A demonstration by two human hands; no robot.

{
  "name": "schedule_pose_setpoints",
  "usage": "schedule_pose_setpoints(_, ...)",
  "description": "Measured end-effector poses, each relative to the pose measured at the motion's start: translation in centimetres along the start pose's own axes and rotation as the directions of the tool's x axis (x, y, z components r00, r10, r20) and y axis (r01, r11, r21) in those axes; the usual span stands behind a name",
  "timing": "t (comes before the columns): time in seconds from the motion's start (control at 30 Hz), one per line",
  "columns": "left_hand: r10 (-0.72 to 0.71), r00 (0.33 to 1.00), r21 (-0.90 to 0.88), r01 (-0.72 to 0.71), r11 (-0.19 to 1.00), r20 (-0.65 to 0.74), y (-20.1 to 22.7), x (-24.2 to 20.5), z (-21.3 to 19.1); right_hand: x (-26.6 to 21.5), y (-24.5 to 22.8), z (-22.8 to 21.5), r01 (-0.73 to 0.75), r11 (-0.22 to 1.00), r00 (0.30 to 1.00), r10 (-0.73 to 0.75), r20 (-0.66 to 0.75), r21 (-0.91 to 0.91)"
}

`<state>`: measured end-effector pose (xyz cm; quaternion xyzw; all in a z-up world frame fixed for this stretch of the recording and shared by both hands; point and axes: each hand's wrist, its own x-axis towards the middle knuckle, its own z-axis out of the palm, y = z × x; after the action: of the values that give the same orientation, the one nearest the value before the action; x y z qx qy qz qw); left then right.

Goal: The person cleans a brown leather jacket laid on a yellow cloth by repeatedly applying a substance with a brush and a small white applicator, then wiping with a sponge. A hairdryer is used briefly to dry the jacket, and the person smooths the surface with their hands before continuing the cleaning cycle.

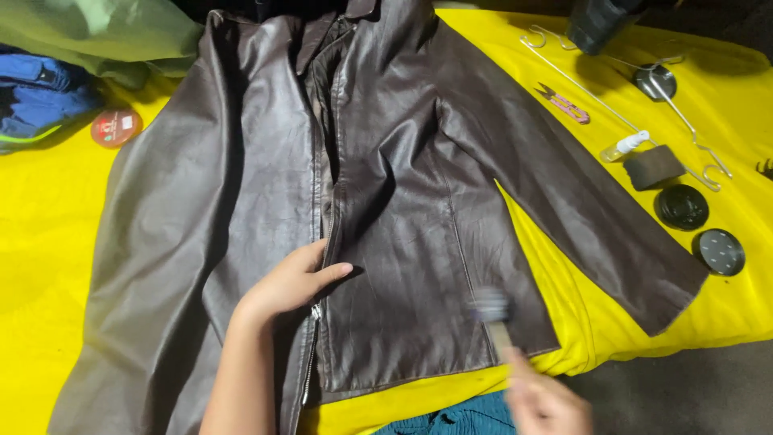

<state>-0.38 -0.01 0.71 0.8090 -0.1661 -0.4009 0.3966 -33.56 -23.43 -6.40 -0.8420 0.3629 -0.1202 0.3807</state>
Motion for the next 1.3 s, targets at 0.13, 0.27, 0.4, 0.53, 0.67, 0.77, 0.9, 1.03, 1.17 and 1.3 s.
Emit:
schedule_pose_setpoints(0.13,0.134,0.989,0.032,-0.133,0.991,-0.065,-2.0,1.0,0.3,-1.8,-4.5,6.3,0.415,0.824,0.678,-0.563,0.472,0.386)
schedule_pose_setpoints(0.27,0.148,0.974,0.046,-0.143,0.989,-0.169,-3.6,1.8,0.4,-1.4,-2.0,6.5,0.294,0.852,0.597,-0.518,0.613,0.433)
schedule_pose_setpoints(0.4,0.128,0.968,0.073,-0.115,0.991,-0.218,-2.9,1.7,0.4,-1.0,0.0,1.1,0.149,0.981,0.932,-0.182,0.315,0.126)
schedule_pose_setpoints(0.53,0.154,0.96,0.084,-0.138,0.987,-0.233,-2.4,1.1,0.4,5.6,23.7,-3.3,-0.156,0.925,0.426,0.379,0.822,-0.345)
schedule_pose_setpoints(0.67,0.137,0.961,0.131,-0.108,0.986,-0.241,-1.6,0.3,0.6,4.5,28.1,-4.9,-0.046,0.842,0.84,0.324,0.435,-0.538)
schedule_pose_setpoints(0.77,0.139,0.959,0.075,-0.124,0.989,-0.245,-0.4,-0.2,0.7,3.1,12.2,-7.8,-0.325,0.673,0.756,0.607,0.244,-0.665)
schedule_pose_setpoints(0.9,0.105,0.958,0.052,-0.094,0.994,-0.266,-2.1,1.2,1.3,5.5,11.2,-9.6,-0.206,0.845,0.978,0.187,-0.089,-0.493)
schedule_pose_setpoints(1.03,-0.086,0.963,-0.065,0.072,0.995,-0.254,0.8,0.0,1.2,11.1,9.6,-12.7,0.064,0.904,0.974,-0.149,-0.171,-0.423)
schedule_pose_setpoints(1.17,-0.048,0.966,-0.042,0.039,0.998,-0.252,-0.9,1.0,1.2,16.4,10.5,-14.2,0.174,0.859,0.933,-0.301,-0.199,-0.482)
schedule_pose_setpoints(1.3,-0.092,0.958,-0.026,0.088,0.996,-0.273,-0.8,1.2,1.2,21.2,11.5,-16.0,0.176,0.785,0.932,-0.327,-0.158,-0.594)
